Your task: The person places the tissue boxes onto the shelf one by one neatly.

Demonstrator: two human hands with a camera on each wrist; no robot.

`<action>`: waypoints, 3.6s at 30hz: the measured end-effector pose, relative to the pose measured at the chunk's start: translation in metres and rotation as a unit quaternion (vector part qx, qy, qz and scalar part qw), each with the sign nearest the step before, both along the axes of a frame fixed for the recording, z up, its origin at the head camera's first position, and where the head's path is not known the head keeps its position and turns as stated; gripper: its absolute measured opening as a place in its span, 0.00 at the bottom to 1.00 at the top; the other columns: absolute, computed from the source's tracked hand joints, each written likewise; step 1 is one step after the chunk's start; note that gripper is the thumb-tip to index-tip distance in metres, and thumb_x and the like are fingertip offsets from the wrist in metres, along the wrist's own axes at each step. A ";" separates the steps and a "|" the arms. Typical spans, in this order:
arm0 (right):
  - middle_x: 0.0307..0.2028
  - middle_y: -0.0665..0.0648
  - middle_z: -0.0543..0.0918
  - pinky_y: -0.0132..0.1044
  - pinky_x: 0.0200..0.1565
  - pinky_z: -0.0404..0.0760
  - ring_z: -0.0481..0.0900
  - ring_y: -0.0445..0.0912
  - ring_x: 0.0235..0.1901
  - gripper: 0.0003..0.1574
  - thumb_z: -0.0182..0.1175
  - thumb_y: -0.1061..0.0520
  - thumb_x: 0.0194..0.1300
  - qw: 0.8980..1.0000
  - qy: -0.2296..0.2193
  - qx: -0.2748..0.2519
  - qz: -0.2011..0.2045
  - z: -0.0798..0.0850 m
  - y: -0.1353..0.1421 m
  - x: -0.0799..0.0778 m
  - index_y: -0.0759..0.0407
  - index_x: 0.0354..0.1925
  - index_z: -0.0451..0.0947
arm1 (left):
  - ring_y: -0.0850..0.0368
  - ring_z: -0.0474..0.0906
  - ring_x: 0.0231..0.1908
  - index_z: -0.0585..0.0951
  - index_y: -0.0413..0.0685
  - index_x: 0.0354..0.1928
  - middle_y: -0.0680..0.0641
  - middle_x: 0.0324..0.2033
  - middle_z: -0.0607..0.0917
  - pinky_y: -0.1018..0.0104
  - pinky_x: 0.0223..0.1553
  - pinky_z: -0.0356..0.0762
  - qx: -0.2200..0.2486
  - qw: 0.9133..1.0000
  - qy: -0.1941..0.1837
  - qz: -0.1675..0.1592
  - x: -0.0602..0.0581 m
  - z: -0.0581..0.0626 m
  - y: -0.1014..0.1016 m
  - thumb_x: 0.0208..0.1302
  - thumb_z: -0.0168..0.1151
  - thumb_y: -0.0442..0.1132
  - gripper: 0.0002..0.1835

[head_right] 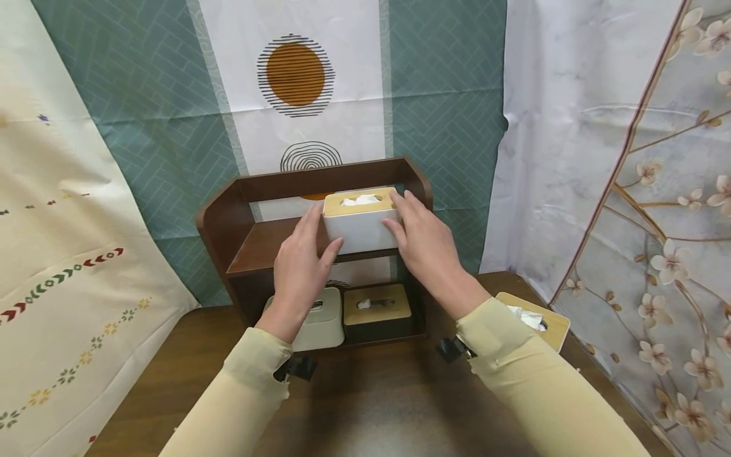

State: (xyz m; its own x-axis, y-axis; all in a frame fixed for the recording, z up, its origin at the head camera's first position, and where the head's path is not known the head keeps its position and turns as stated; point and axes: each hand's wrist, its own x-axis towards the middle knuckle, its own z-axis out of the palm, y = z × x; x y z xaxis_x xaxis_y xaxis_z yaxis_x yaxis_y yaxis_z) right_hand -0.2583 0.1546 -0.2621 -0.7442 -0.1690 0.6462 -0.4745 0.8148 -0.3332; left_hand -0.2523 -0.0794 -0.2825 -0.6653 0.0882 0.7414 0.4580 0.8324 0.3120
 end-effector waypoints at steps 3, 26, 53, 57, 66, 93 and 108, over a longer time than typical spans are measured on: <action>0.82 0.66 0.67 0.67 0.72 0.72 0.69 0.64 0.79 0.39 0.63 0.49 0.84 1.000 0.027 0.001 0.006 -0.008 0.006 0.010 0.59 0.84 0.67 | 0.38 0.72 0.77 0.67 0.44 0.84 0.39 0.81 0.69 0.39 0.75 0.70 -0.017 1.000 0.027 0.002 0.008 -0.006 0.001 0.76 0.74 0.46 0.41; 0.79 0.69 0.70 0.59 0.82 0.55 0.65 0.68 0.79 0.51 0.74 0.46 0.73 0.992 0.034 0.110 -0.041 -0.110 0.075 0.100 0.65 0.82 0.68 | 0.42 0.71 0.78 0.80 0.50 0.75 0.44 0.76 0.78 0.44 0.76 0.70 -0.176 0.975 0.127 -0.052 0.077 -0.091 0.082 0.76 0.73 0.55 0.32; 0.75 0.79 0.71 0.75 0.74 0.60 0.70 0.78 0.72 0.51 0.73 0.42 0.74 0.982 -0.039 0.148 -0.111 -0.181 0.173 0.123 0.69 0.79 0.69 | 0.49 0.62 0.83 0.69 0.59 0.85 0.50 0.85 0.65 0.47 0.78 0.68 -0.239 0.961 -0.079 -0.114 0.046 -0.140 0.161 0.83 0.57 0.64 0.36; 0.77 0.79 0.68 0.76 0.75 0.56 0.67 0.77 0.74 0.51 0.73 0.42 0.74 0.981 -0.049 0.141 -0.126 -0.187 0.181 0.125 0.72 0.79 0.68 | 0.51 0.59 0.84 0.64 0.60 0.88 0.51 0.86 0.62 0.48 0.78 0.67 -0.235 0.959 -0.099 -0.121 0.042 -0.144 0.173 0.85 0.55 0.63 0.38; 0.79 0.79 0.64 0.78 0.74 0.55 0.63 0.76 0.77 0.52 0.71 0.41 0.76 0.975 -0.075 0.151 -0.147 -0.195 0.194 0.123 0.73 0.80 0.67 | 0.52 0.59 0.84 0.61 0.61 0.88 0.51 0.87 0.60 0.49 0.78 0.66 -0.253 0.954 -0.102 -0.126 0.032 -0.148 0.195 0.86 0.53 0.63 0.37; 0.73 0.84 0.69 0.80 0.63 0.69 0.69 0.82 0.68 0.53 0.72 0.41 0.76 0.974 -0.084 0.147 -0.153 -0.208 0.202 0.125 0.75 0.78 0.67 | 0.55 0.60 0.83 0.66 0.68 0.86 0.57 0.86 0.61 0.48 0.76 0.69 -0.259 0.943 -0.167 -0.124 0.013 -0.168 0.228 0.81 0.57 0.67 0.37; 0.70 0.86 0.70 0.78 0.62 0.72 0.73 0.83 0.64 0.52 0.74 0.41 0.73 0.975 -0.071 0.147 -0.152 -0.213 0.203 0.126 0.76 0.76 0.70 | 0.55 0.60 0.83 0.66 0.71 0.85 0.59 0.85 0.62 0.47 0.77 0.68 -0.269 0.933 -0.200 -0.130 0.014 -0.177 0.229 0.80 0.57 0.69 0.38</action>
